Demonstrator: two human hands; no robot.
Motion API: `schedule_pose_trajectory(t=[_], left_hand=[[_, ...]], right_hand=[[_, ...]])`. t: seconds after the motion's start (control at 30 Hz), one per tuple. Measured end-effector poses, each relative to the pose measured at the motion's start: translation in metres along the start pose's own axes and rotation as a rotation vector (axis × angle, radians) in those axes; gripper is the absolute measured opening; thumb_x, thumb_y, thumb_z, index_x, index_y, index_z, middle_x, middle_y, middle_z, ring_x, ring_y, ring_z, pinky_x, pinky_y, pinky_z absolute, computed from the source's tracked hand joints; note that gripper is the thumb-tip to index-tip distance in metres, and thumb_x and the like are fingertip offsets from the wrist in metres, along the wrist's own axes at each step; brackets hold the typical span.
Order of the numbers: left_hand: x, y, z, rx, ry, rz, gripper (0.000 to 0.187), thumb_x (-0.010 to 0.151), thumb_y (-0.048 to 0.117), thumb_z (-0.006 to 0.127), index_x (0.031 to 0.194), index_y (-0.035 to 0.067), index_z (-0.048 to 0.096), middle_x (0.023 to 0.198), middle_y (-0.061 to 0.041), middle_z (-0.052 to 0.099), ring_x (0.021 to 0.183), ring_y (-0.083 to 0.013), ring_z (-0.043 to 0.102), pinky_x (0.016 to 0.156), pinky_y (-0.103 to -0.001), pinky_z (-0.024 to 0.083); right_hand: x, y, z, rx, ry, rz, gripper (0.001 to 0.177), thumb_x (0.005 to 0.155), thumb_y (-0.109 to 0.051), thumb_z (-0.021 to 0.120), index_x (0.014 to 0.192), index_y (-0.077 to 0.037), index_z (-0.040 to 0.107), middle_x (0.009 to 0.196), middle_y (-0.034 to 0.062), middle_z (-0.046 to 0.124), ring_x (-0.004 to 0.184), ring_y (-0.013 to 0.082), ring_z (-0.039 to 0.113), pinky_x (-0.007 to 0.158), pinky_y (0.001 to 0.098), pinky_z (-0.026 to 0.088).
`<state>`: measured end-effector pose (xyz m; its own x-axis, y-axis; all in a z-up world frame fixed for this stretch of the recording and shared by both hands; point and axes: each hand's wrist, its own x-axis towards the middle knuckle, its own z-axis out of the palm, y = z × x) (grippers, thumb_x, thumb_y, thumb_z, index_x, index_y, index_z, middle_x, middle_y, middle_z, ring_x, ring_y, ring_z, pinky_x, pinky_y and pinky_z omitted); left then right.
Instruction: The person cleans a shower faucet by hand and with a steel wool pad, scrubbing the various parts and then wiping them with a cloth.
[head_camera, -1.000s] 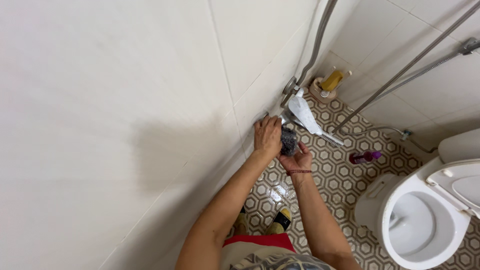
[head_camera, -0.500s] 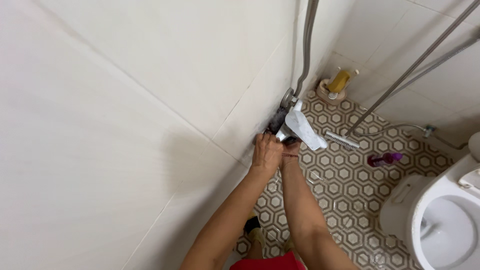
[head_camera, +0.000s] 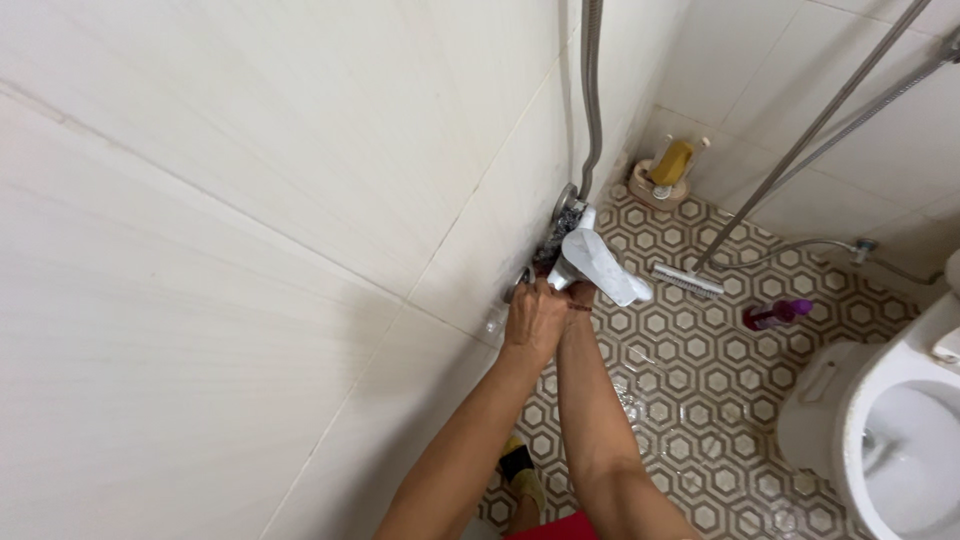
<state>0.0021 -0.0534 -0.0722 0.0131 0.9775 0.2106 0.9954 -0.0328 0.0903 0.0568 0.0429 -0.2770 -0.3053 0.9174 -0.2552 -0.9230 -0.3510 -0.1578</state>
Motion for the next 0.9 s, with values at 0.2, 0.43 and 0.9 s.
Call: schedule_pose_trajectory(t=[0.2,0.43,0.9], left_hand=[[-0.004,0.000,0.001,0.014,-0.048,-0.022,0.017,0.082,0.000,0.063,0.089,-0.011,0.074,0.114,-0.024,0.064,0.088,-0.0328,0.071,0.079,-0.037,0.060],[-0.008,0.009,-0.002,0.005,0.030,-0.032,0.015,0.082,0.001,0.069,0.091,-0.010,0.075,0.141,-0.035,0.050,0.078,-0.0354,0.071,0.074,-0.045,0.060],[0.002,0.001,-0.016,-0.117,-0.179,-0.021,0.019,0.080,-0.005,0.066,0.096,-0.006,0.078,0.162,-0.032,0.027,0.090,-0.0390,0.072,0.092,-0.048,0.057]], right_hand=[[-0.035,0.008,-0.009,-0.165,-0.134,0.106,0.041,0.103,-0.036,0.054,0.130,-0.006,0.063,0.126,0.0144,0.069,0.111,0.0311,0.065,0.102,0.0461,0.053],[0.023,-0.007,0.011,-0.030,0.002,0.041,0.041,0.103,-0.036,0.054,0.130,-0.006,0.063,0.125,0.0145,0.069,0.111,0.0311,0.065,0.102,0.0460,0.053],[0.030,-0.012,0.009,-0.023,-0.006,0.091,0.041,0.103,-0.036,0.054,0.129,-0.005,0.064,0.124,0.0146,0.070,0.110,0.0311,0.065,0.101,0.0459,0.053]])
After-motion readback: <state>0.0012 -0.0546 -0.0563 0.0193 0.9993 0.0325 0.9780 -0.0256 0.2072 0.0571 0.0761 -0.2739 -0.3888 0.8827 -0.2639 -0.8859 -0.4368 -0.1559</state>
